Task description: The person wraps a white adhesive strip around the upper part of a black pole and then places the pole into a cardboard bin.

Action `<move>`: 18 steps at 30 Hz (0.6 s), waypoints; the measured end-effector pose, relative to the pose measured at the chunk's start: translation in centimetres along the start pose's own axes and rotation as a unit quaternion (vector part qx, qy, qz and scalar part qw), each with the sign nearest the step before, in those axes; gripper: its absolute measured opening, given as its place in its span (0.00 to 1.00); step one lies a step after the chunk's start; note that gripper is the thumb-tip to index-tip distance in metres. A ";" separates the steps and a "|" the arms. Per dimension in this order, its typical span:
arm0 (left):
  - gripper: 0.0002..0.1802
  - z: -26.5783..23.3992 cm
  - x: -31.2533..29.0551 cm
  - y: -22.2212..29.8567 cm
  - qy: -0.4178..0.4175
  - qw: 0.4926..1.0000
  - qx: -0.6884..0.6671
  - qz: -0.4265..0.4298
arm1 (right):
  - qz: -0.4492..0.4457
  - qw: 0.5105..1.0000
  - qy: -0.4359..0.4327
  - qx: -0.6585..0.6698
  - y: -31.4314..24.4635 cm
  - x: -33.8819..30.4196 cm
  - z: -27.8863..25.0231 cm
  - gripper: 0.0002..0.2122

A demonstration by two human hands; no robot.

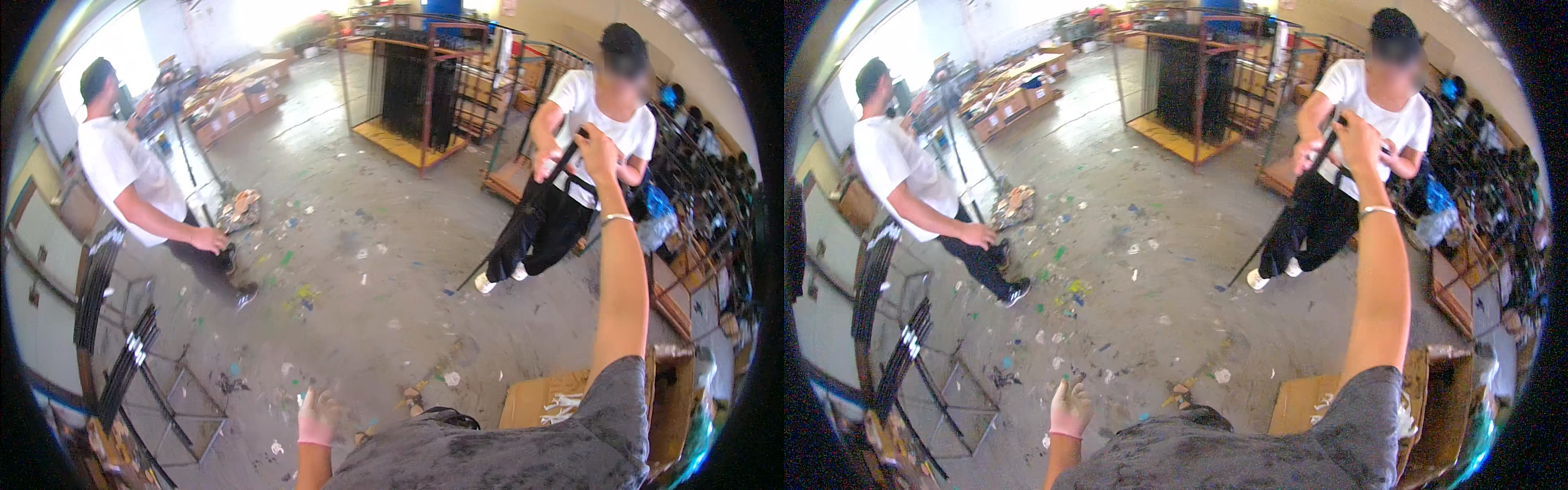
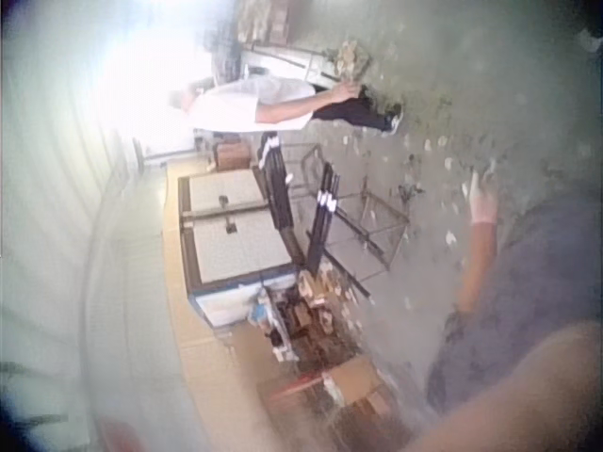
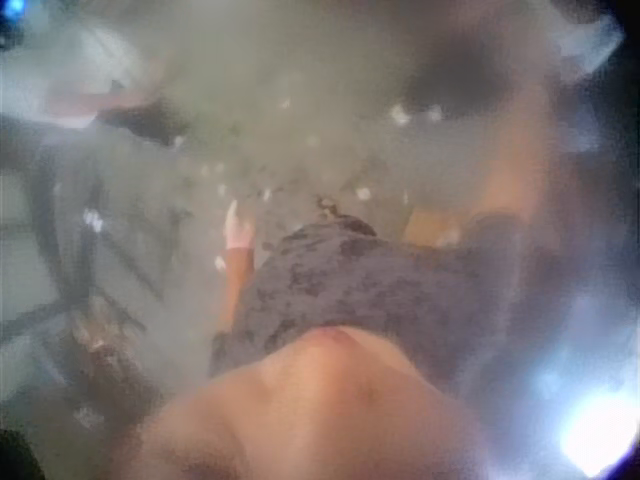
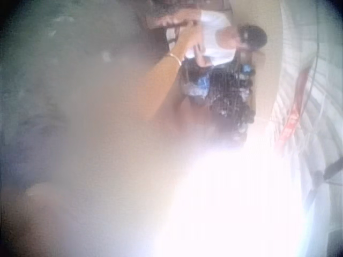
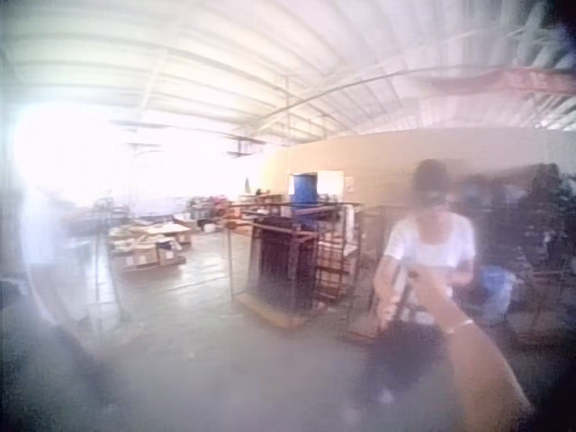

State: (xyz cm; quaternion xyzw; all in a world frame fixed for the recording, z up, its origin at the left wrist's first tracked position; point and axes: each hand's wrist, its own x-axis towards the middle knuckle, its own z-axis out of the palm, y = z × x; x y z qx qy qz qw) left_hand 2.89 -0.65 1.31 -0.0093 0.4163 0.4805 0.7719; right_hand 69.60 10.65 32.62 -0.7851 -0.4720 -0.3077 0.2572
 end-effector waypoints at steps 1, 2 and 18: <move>0.22 -0.2 0.1 -0.3 0.000 0.999 0.027 0.020 | 0.008 1.000 -0.024 -0.016 0.4 0.5 0.5 0.14; 0.23 -0.7 0.3 -0.5 -0.021 0.997 0.041 0.053 | -0.003 0.999 -0.038 -0.018 0.7 1.1 1.0 0.14; 0.21 0.0 -0.3 1.4 -0.127 0.943 0.279 0.132 | 0.076 0.984 0.091 0.131 4.8 4.7 8.5 0.17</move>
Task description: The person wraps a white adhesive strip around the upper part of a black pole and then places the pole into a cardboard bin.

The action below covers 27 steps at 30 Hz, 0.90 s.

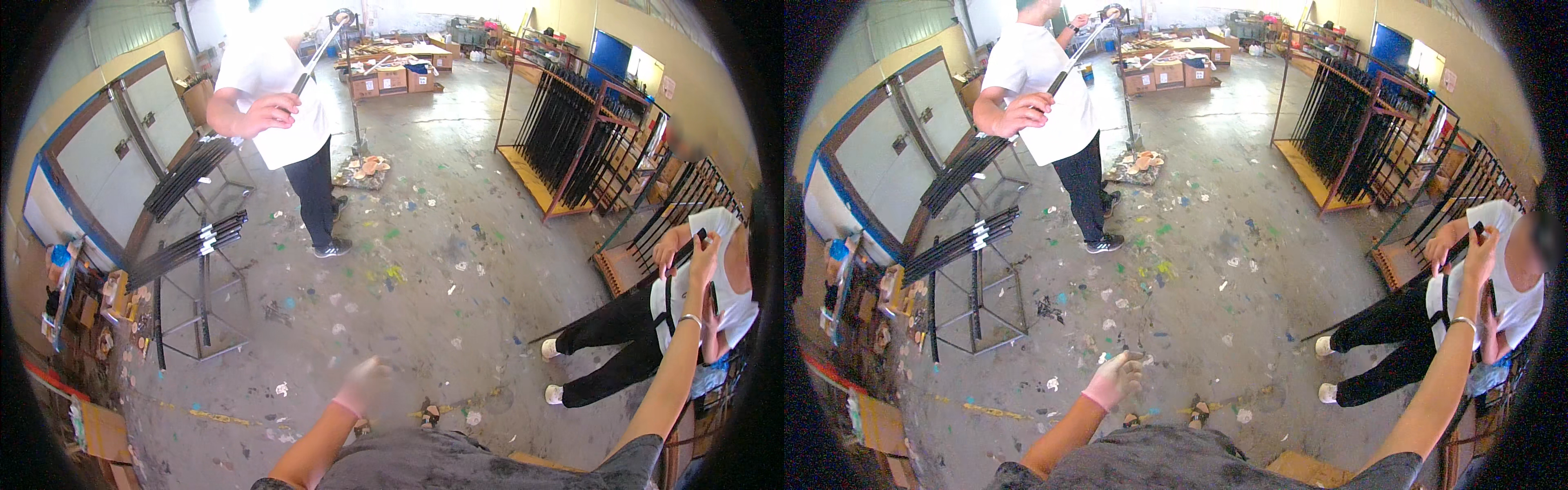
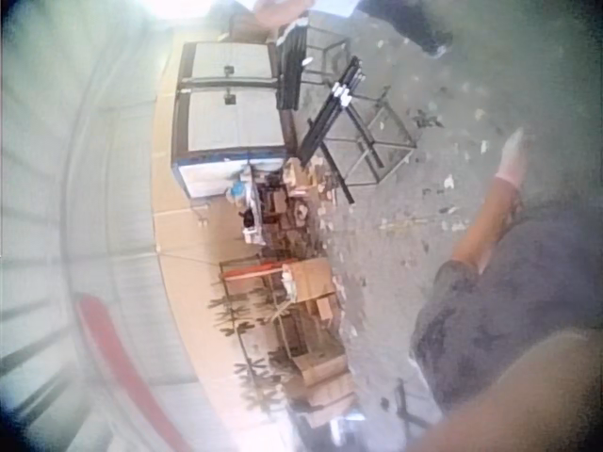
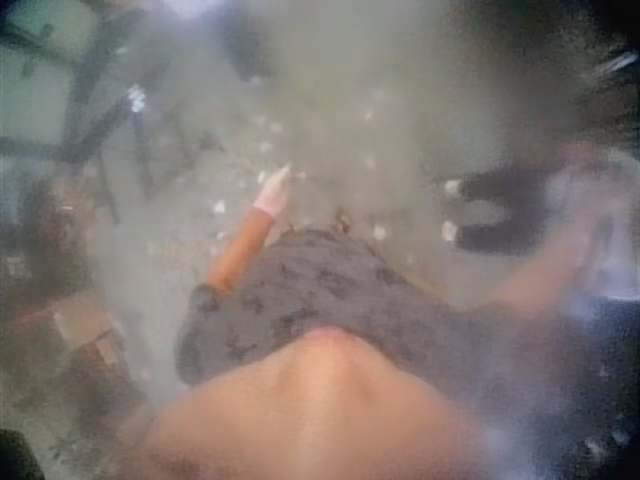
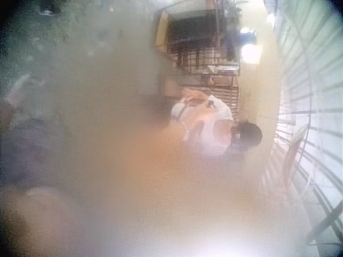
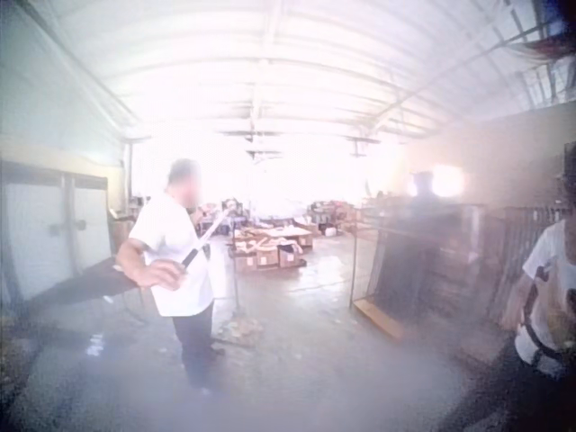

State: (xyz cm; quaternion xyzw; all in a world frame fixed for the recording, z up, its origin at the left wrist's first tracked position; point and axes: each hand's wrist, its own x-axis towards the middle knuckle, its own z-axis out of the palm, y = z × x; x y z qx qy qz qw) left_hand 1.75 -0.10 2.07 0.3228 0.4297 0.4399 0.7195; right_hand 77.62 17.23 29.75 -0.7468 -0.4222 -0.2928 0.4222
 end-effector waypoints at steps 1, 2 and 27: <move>0.21 0.4 0.0 0.6 0.010 0.999 -0.038 -0.034 | 0.013 1.000 -0.019 -0.002 0.5 0.4 0.2 0.20; 0.21 0.7 -0.1 1.2 0.015 0.994 -0.079 -0.067 | 0.013 0.999 -0.022 0.025 1.0 0.7 0.3 0.21; 0.17 1.5 23.3 41.3 -0.064 0.835 0.516 0.182 | 0.071 0.872 -0.464 0.138 -10.4 -47.3 -16.4 0.15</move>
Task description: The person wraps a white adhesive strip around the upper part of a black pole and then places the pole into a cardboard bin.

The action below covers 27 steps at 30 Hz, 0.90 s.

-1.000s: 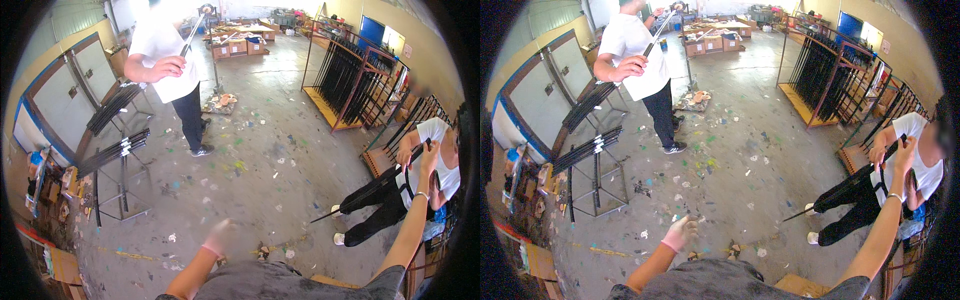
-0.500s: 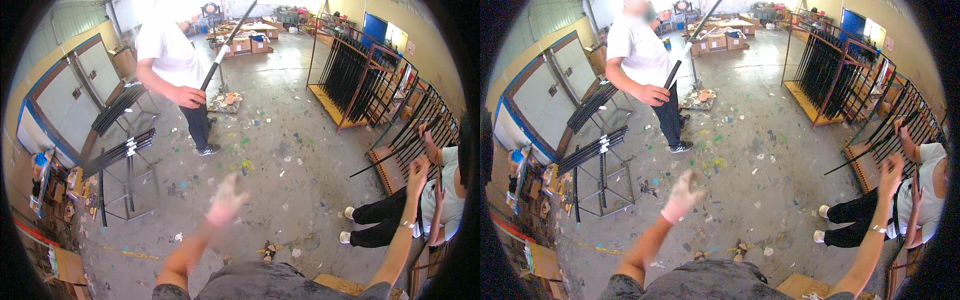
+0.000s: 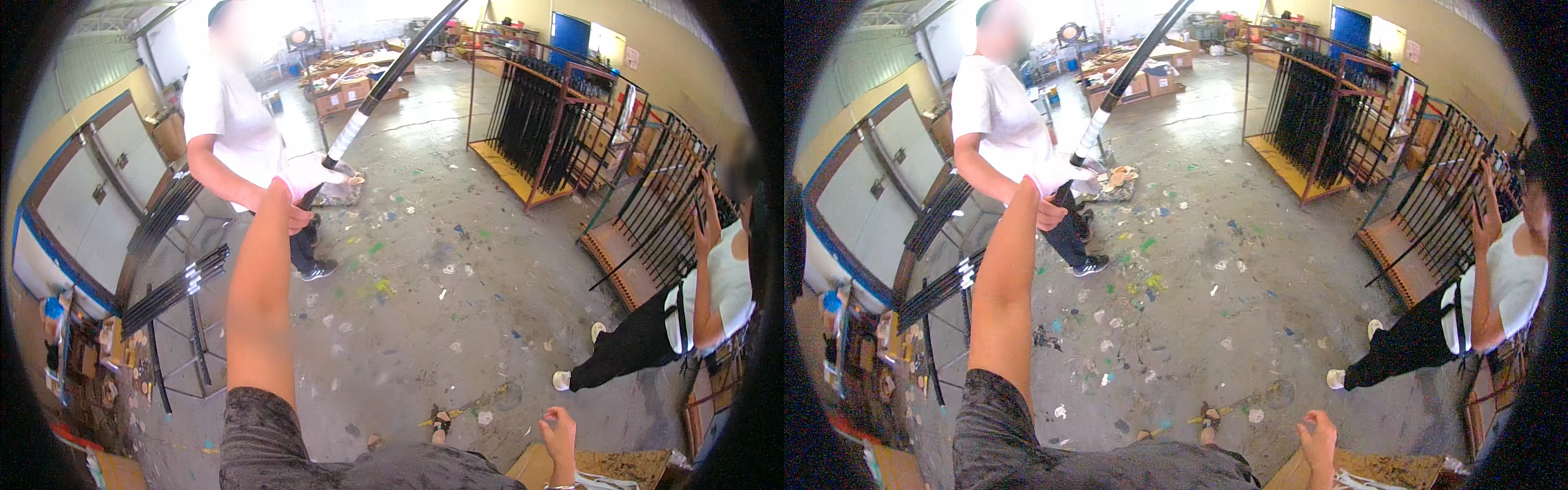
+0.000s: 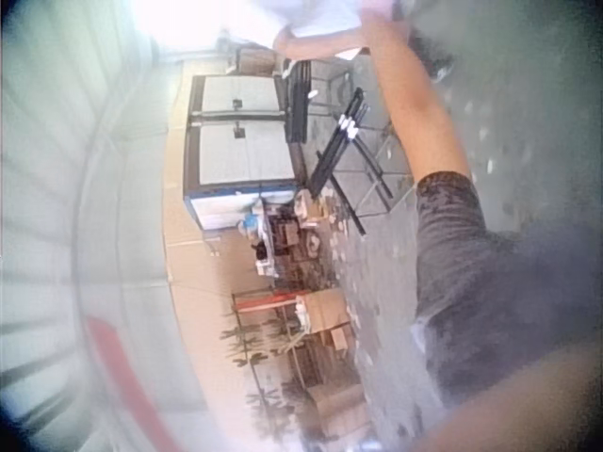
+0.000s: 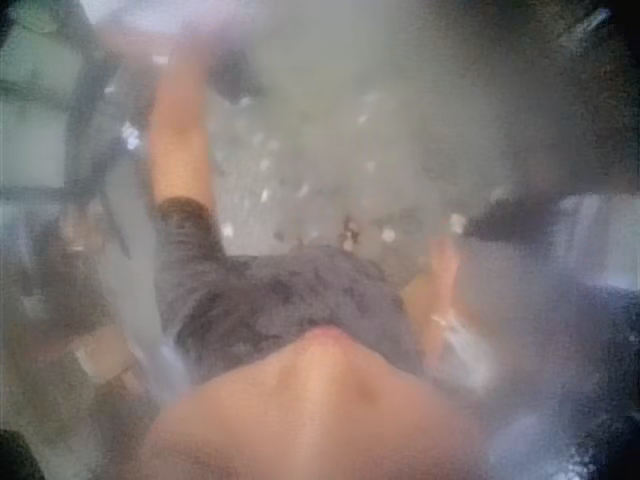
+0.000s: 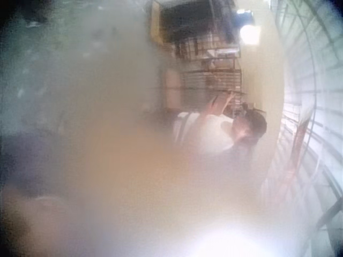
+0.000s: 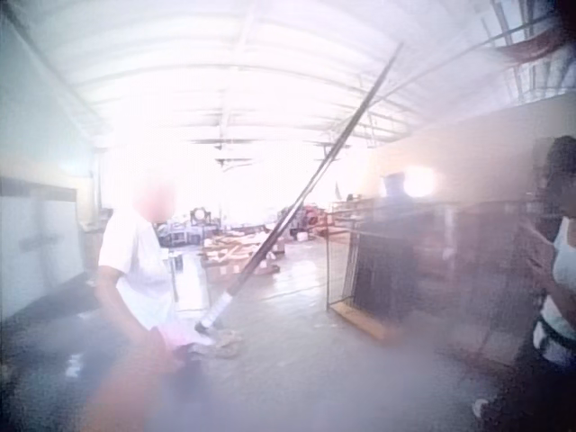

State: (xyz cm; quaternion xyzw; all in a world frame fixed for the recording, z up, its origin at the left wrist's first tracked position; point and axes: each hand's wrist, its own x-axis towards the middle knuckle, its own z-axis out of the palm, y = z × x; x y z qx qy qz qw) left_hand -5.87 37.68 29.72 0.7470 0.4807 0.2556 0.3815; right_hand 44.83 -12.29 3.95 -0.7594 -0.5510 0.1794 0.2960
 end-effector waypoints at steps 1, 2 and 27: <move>0.13 1.0 0.0 0.5 0.008 0.996 -0.083 0.000 | 0.009 1.000 -0.006 0.001 0.3 -0.4 -0.1 0.15; 0.10 2.0 0.2 1.5 0.033 0.999 -0.041 -0.013 | 0.016 1.000 -0.012 0.003 0.4 -0.6 -0.1 0.15; 0.15 26.4 -19.0 8.7 -0.031 0.883 -0.462 0.076 | -0.253 0.937 0.096 0.220 -32.1 11.9 -0.3 0.04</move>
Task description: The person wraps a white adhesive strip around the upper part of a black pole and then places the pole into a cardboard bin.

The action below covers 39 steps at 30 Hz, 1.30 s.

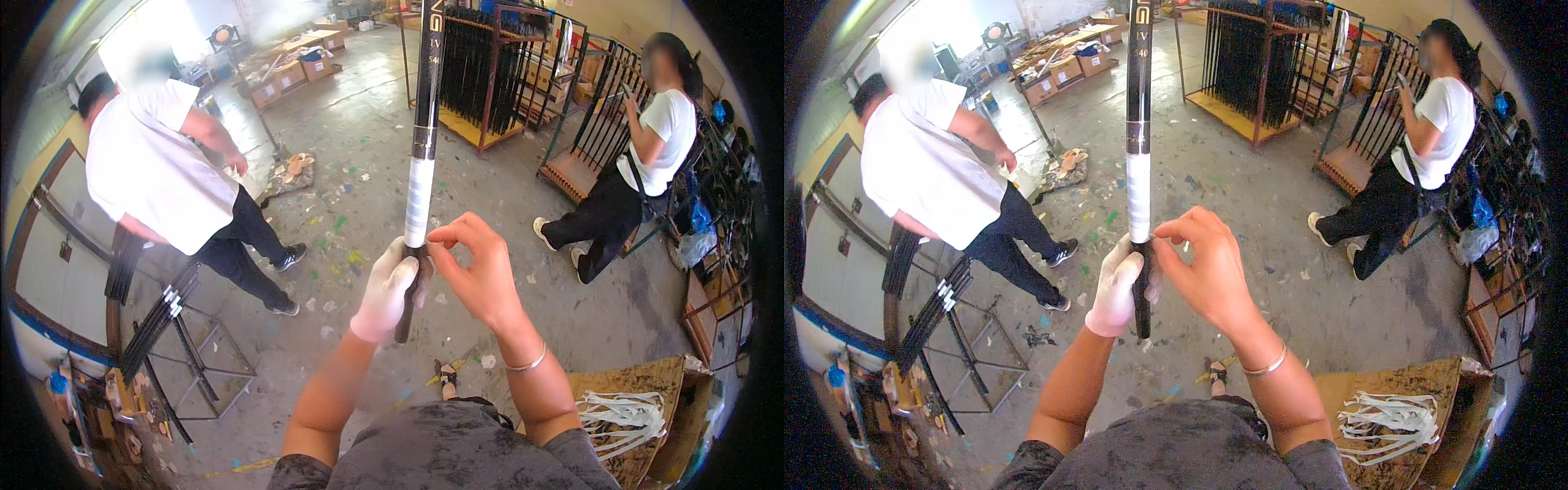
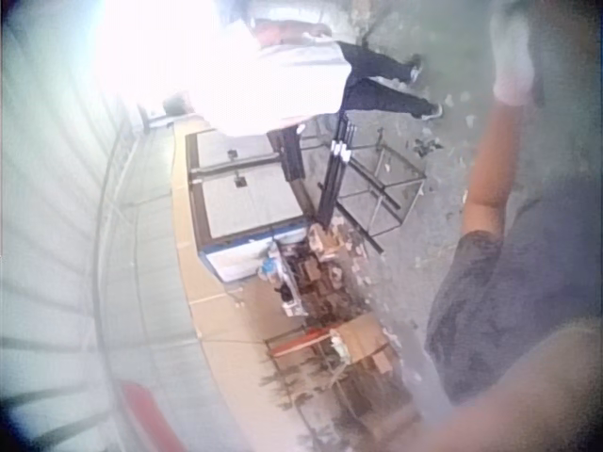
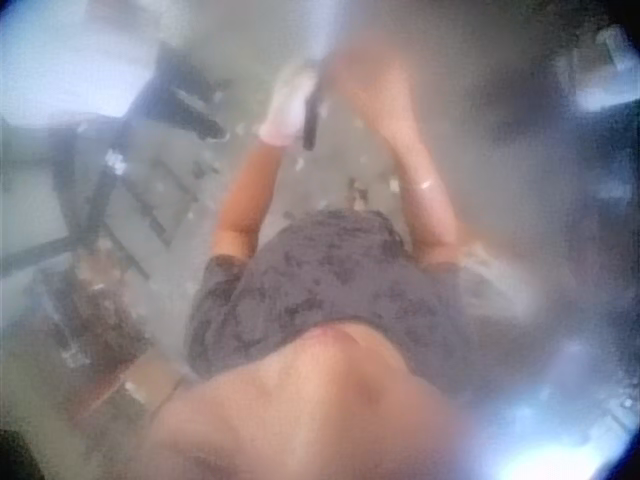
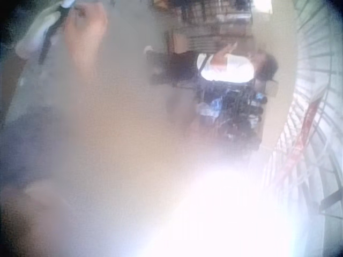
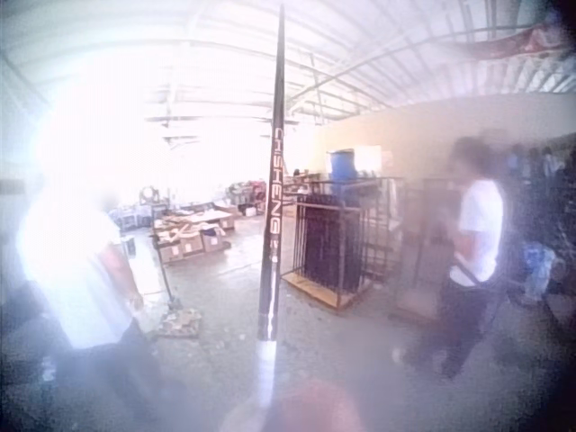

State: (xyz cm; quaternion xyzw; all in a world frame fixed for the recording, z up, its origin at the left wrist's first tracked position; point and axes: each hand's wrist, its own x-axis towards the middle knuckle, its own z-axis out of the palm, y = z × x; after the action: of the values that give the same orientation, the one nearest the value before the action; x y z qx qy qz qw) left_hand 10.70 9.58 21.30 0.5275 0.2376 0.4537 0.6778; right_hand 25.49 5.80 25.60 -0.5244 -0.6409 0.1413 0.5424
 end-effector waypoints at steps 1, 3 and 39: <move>0.14 0.1 -0.2 0.0 0.006 1.000 0.004 0.004 | 0.003 1.000 0.001 -0.001 0.0 -0.1 0.1 0.04; 0.12 0.3 -0.5 0.0 0.021 0.999 0.045 0.011 | 0.001 1.000 0.001 -0.005 -0.2 -0.3 0.2 0.04; 0.09 -3.3 -5.5 1.3 -0.101 0.975 -0.154 -0.127 | 0.173 0.813 0.354 -0.428 18.6 -5.1 -38.1 0.10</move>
State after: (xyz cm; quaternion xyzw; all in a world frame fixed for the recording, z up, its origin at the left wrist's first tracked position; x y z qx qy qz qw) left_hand 4.93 6.51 20.58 0.4254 0.1599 0.3395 0.8236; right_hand 66.62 -5.54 23.01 -0.8197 -0.2988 -0.2511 0.4192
